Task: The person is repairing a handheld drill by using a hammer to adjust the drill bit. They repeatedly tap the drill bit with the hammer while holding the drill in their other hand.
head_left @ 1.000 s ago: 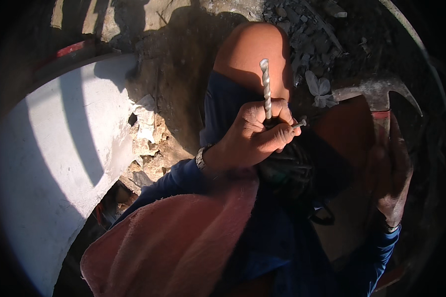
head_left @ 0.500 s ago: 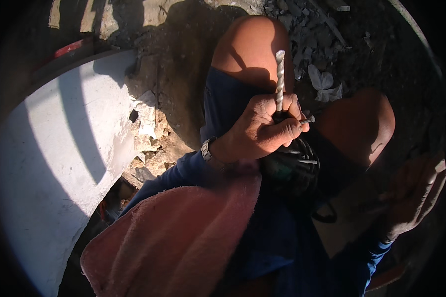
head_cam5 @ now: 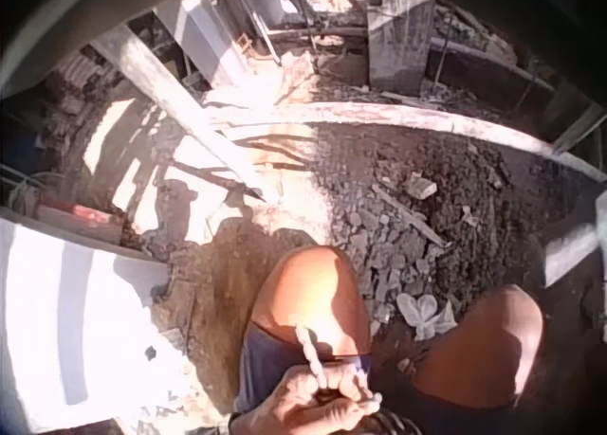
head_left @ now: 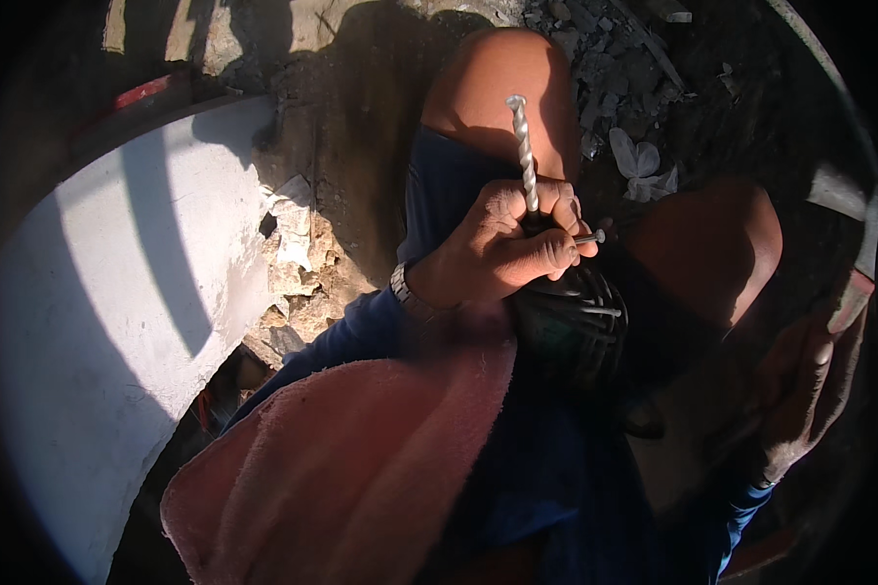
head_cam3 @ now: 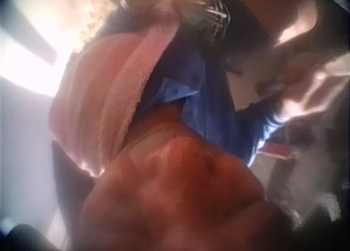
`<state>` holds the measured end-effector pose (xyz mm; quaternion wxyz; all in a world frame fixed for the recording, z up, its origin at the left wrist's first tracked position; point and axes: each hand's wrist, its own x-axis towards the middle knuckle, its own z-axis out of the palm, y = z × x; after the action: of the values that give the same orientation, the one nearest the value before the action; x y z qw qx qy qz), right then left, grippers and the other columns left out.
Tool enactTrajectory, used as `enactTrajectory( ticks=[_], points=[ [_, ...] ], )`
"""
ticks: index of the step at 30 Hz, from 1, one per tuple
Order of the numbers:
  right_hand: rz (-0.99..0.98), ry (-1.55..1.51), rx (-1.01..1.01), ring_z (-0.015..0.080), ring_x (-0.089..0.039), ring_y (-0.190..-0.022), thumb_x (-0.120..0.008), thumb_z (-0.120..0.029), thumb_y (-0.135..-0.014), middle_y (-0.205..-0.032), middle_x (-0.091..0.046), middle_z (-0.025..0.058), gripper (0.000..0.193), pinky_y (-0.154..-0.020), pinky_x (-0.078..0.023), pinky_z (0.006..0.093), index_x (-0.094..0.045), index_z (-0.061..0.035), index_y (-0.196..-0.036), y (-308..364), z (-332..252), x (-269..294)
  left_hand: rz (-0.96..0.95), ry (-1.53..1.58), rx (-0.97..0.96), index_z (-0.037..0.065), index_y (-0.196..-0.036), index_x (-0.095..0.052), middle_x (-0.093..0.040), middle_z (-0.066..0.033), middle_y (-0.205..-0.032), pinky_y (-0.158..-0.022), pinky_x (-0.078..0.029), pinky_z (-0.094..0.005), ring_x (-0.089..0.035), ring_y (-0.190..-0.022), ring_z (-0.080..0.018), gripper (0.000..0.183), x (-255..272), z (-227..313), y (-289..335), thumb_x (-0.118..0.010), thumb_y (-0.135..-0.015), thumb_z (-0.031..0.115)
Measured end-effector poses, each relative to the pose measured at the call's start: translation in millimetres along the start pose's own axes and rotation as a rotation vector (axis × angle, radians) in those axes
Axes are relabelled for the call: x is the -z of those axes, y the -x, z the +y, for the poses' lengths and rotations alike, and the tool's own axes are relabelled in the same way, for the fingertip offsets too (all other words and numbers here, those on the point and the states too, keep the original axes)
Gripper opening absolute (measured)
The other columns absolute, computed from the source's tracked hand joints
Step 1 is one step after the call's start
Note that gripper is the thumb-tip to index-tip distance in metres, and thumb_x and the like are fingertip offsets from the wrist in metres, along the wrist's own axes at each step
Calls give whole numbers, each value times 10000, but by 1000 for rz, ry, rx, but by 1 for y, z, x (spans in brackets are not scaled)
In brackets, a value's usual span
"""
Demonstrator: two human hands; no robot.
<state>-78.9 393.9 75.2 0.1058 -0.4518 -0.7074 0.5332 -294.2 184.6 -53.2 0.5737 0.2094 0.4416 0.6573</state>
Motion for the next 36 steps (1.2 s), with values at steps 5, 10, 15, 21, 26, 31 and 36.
enactTrajectory(
  ticks=[5, 10, 15, 21, 26, 31, 36],
  points=[
    [-67, 139, 251, 142, -551, -605, -527, -206, -1043, -885, -629, 85, 474, -595, -457, 261, -469, 57, -1433, 6, 20, -6, -42, 15, 31, -23, -898, -581, -603, -82, -901, -764, -556, -278, -618, -759, -97, 105, 1, 0, -8, -656, -950, 30],
    [122, -110, 77, 107, -507, -568, -520, -232, -1053, -833, -592, 66, 607, -524, -409, 253, -290, 37, -1546, -1, 11, -5, -56, 1, 30, -23, -888, -584, -600, -71, -900, -835, -557, -300, -636, -867, -130, 79, 0, -1, -9, -645, -931, 6],
    [-28, 28, 117, 71, -483, -540, -540, -260, -1050, -769, -578, 45, 645, -511, -379, 218, -273, 38, -1556, 6, 25, -17, -78, 88, -6, -18, -913, -585, -605, -77, -902, -830, -548, -298, -644, -890, -144, 76, 9, -11, -6, -643, -942, 23],
    [-51, -31, 146, 66, -497, -592, -574, -235, -1032, -794, -621, 38, 633, -602, -425, 225, -324, 44, -1543, 11, 33, -19, -90, 28, 22, -26, -911, -585, -617, -84, -909, -831, -574, -326, -645, -881, -147, 111, 6, -3, -16, -661, -942, 49],
    [-152, -115, -28, 31, -502, -609, -669, -187, -977, -748, -595, -27, 527, -633, -439, 225, -463, 50, -1400, -7, 23, -36, -64, 22, -4, 7, -899, -582, -627, -81, -865, -781, -530, -302, -615, -820, -142, 134, -2, -3, -19, -681, -926, 93],
    [-257, -374, 45, 71, -588, -729, -811, -6, -817, -855, -614, 43, 376, -672, -495, 224, -565, 2, -1101, -33, 5, -73, -67, 28, 79, 12, -903, -584, -625, -60, -866, -698, -484, -272, -581, -771, -113, 180, -8, 2, -23, -681, -947, 156],
    [-404, -370, 73, 161, -664, -912, -774, 160, -730, -1015, -642, 105, 487, -778, -576, 282, -535, -1, -1122, -49, 1, -100, -58, 31, 117, 1, -928, -607, -610, -26, -835, -691, -483, -255, -562, -745, -78, 178, -4, 1, -24, -633, -985, 167]
  ],
)
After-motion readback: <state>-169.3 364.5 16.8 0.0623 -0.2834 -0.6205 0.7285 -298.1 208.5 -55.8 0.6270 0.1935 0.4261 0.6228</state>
